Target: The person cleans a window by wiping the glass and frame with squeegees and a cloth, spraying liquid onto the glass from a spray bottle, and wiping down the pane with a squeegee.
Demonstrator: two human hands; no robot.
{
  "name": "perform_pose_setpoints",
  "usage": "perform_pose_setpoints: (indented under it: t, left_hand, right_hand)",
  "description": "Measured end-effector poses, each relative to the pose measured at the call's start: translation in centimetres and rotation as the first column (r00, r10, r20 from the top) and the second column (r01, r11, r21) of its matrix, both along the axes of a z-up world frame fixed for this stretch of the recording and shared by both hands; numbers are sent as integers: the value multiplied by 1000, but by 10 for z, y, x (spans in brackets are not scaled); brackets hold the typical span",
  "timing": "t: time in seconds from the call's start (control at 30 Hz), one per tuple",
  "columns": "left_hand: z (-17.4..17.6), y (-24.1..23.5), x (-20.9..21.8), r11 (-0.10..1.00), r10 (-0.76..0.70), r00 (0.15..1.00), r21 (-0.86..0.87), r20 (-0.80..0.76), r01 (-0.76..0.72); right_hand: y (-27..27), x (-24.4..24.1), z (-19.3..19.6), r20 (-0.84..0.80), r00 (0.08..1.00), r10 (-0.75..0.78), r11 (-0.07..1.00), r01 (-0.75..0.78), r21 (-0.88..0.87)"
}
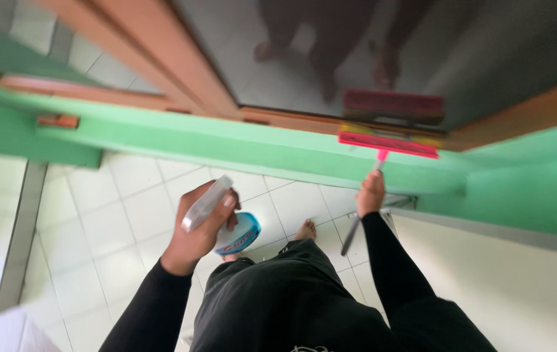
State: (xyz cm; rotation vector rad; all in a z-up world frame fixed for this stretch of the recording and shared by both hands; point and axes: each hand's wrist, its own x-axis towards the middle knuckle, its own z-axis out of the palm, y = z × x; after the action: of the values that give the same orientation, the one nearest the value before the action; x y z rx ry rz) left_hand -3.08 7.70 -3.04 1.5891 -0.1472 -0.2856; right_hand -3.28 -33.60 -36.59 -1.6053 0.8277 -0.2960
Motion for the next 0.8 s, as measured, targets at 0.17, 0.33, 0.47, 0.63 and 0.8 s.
perform_pose_setpoints:
  t: [0.17,0.33,0.47,0.63,0.8]
  left_hand:
    - [-22,74,-21,995,85,996,-48,-42,-87]
    - [-47,165,-49,982,158,987,-96,-38,-161]
    - [-73,244,-76,957,214,977,-199,1,-210]
    - [-106,342,-94,964,265,948,8,-177,-268]
    - [-120,394,-87,979,200,979,34,-42,-199]
  right_hand:
    - [49,-23,39,206,944,258,960,-225,-167]
    - [175,-22,100,55,800,598,781,-565,-268]
    - [297,-15,127,-224,610,760,551,-788,-275]
    - [423,-4,143,-206,482,851,446,-872,-201]
    - [542,16,169,173,349,921,365,-928,-72]
